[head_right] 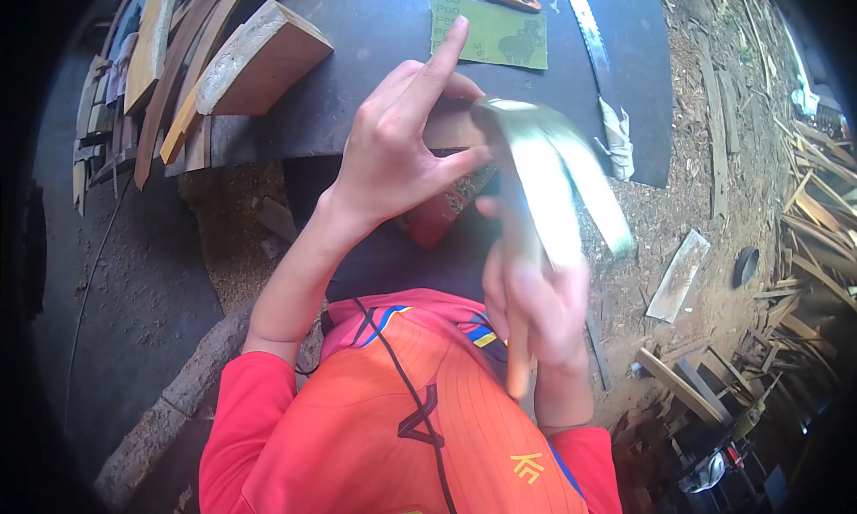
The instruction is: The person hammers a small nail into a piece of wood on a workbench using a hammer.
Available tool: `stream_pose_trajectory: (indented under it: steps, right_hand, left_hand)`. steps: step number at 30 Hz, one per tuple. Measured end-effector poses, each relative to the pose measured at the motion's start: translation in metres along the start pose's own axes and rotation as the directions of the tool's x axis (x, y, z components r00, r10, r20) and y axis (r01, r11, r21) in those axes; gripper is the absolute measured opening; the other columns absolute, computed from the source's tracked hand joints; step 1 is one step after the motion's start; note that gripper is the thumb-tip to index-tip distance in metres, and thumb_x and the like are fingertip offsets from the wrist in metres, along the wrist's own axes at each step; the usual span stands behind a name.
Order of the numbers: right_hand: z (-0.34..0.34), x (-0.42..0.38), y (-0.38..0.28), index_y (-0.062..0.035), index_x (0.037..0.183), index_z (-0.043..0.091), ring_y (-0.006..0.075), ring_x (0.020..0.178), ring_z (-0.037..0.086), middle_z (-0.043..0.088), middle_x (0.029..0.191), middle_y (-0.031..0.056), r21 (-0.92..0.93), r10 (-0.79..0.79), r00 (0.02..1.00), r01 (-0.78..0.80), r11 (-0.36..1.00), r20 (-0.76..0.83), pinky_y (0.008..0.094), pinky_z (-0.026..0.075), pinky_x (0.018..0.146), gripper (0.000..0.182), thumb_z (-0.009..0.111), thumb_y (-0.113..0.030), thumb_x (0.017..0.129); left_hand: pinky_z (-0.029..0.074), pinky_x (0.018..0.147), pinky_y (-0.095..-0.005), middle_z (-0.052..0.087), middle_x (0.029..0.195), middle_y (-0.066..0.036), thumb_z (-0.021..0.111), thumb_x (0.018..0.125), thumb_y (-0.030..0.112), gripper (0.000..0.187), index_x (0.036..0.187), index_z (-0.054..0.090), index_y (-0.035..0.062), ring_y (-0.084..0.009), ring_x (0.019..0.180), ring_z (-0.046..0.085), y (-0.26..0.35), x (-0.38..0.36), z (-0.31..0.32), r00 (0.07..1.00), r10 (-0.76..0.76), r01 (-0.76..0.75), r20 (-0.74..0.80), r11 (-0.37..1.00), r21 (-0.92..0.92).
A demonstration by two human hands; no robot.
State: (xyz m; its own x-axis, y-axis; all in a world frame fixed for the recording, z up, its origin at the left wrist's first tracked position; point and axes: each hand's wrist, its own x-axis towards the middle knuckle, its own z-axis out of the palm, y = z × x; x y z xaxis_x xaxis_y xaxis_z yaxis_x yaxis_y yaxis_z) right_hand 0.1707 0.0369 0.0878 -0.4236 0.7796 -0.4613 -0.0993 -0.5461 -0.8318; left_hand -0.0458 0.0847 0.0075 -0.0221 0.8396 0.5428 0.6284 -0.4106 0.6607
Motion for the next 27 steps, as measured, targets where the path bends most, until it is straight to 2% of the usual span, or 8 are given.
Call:
stream_pose_trajectory:
  steps: [7, 10, 15, 17, 18, 19, 21, 27]
  right_hand:
    - [-0.007, -0.012, 0.013, 0.0135, 0.149, 0.043, 0.0102, 0.039, 0.043, 0.048, 0.062, 0.0054, 0.120, -0.211, 0.977, 0.207, 0.971, 0.026, 0.0221, 0.037, 0.037, 0.088, 0.077, -0.049, 0.099]
    - [-0.006, -0.002, -0.006, 0.0143, 0.149, 0.044, 0.0096, 0.039, 0.041, 0.049, 0.062, 0.0047, 0.033, 0.038, 0.999, -0.039, 0.999, 0.025, 0.0227, 0.035, 0.037, 0.090, 0.074, -0.054, 0.098]
    - [0.002, -0.017, -0.008, 0.0126, 0.146, 0.049, 0.0094, 0.044, 0.045, 0.051, 0.063, 0.0047, -0.200, -0.335, 0.919, 0.296, 0.934, -0.207, 0.0216, 0.036, 0.041, 0.087, 0.080, -0.050, 0.093]
    - [-0.014, -0.008, -0.017, 0.0113, 0.148, 0.051, 0.0100, 0.052, 0.054, 0.059, 0.072, 0.0054, -0.495, -0.491, 0.840, 0.333, 0.803, -0.230, 0.0233, 0.044, 0.048, 0.074, 0.079, -0.034, 0.097]
    - [-0.021, -0.008, -0.030, 0.0058, 0.152, 0.055, 0.0135, 0.074, 0.067, 0.070, 0.098, 0.0085, -0.526, -0.454, 0.858, 0.277, 0.804, -0.242, 0.0262, 0.053, 0.063, 0.066, 0.081, -0.002, 0.092]
    - [-0.030, -0.001, -0.031, 0.0052, 0.148, 0.059, 0.0135, 0.079, 0.069, 0.073, 0.101, 0.0103, -0.716, -0.545, 0.801, 0.227, 0.660, -0.248, 0.0282, 0.056, 0.070, 0.062, 0.082, 0.002, 0.091]
    - [-0.058, 0.013, -0.046, 0.0006, 0.144, 0.066, 0.0177, 0.077, 0.071, 0.077, 0.104, 0.0126, -0.938, -0.691, 0.703, 0.329, 0.112, 0.165, 0.0326, 0.059, 0.075, 0.060, 0.086, 0.000, 0.087]
    - [-0.044, 0.023, -0.085, -0.0135, 0.144, 0.071, 0.0287, 0.081, 0.074, 0.074, 0.104, 0.0118, -0.908, -0.477, 0.777, 0.304, -0.286, 0.411, 0.0405, 0.059, 0.073, 0.062, 0.088, -0.003, 0.085]
  left_hand:
    - [0.059, 0.089, -0.0397, 0.078, 0.101, -0.007, 0.101, 0.070, 0.027, 0.115, 0.167, 0.044, -0.0001, -0.0258, 0.093, 0.071, -0.001, -0.001, 0.000, 1.000, 0.004, -0.004, -0.004, 1.000, -0.002]
    - [0.059, 0.089, -0.0399, 0.078, 0.102, -0.007, 0.101, 0.070, 0.028, 0.116, 0.167, 0.044, 0.0004, -0.0257, 0.093, 0.071, -0.001, 0.000, 0.001, 1.000, 0.015, -0.015, -0.003, 1.000, -0.005]
    - [0.059, 0.091, -0.0406, 0.077, 0.103, -0.007, 0.101, 0.068, 0.029, 0.116, 0.166, 0.046, 0.0012, -0.0265, 0.095, 0.070, -0.001, 0.001, -0.003, 1.000, -0.002, 0.002, 0.009, 1.000, -0.017]
    - [0.059, 0.092, -0.0410, 0.077, 0.102, -0.007, 0.101, 0.067, 0.029, 0.116, 0.166, 0.047, 0.0015, -0.0274, 0.096, 0.070, -0.001, 0.001, -0.004, 1.000, 0.015, -0.014, 0.016, 1.000, -0.025]
    - [0.058, 0.093, -0.0411, 0.077, 0.102, -0.007, 0.101, 0.067, 0.028, 0.116, 0.166, 0.047, 0.0019, -0.0277, 0.096, 0.069, -0.001, 0.001, -0.004, 1.000, 0.022, -0.021, 0.020, 1.000, -0.019]
    - [0.058, 0.093, -0.0412, 0.076, 0.102, -0.008, 0.101, 0.066, 0.028, 0.116, 0.166, 0.047, 0.0022, -0.0280, 0.097, 0.069, -0.002, 0.000, -0.004, 0.999, 0.028, -0.028, 0.023, 1.000, -0.012]
    - [0.058, 0.094, -0.0414, 0.076, 0.101, -0.008, 0.101, 0.065, 0.028, 0.116, 0.165, 0.048, 0.0029, -0.0285, 0.097, 0.069, -0.002, 0.000, -0.007, 0.999, 0.023, -0.022, 0.034, 1.000, -0.004]
    - [0.058, 0.092, -0.0421, 0.077, 0.099, -0.005, 0.101, 0.062, 0.024, 0.112, 0.162, 0.054, 0.0055, -0.0280, 0.094, 0.070, -0.002, -0.003, -0.005, 0.999, 0.050, -0.050, 0.009, 0.999, 0.021]
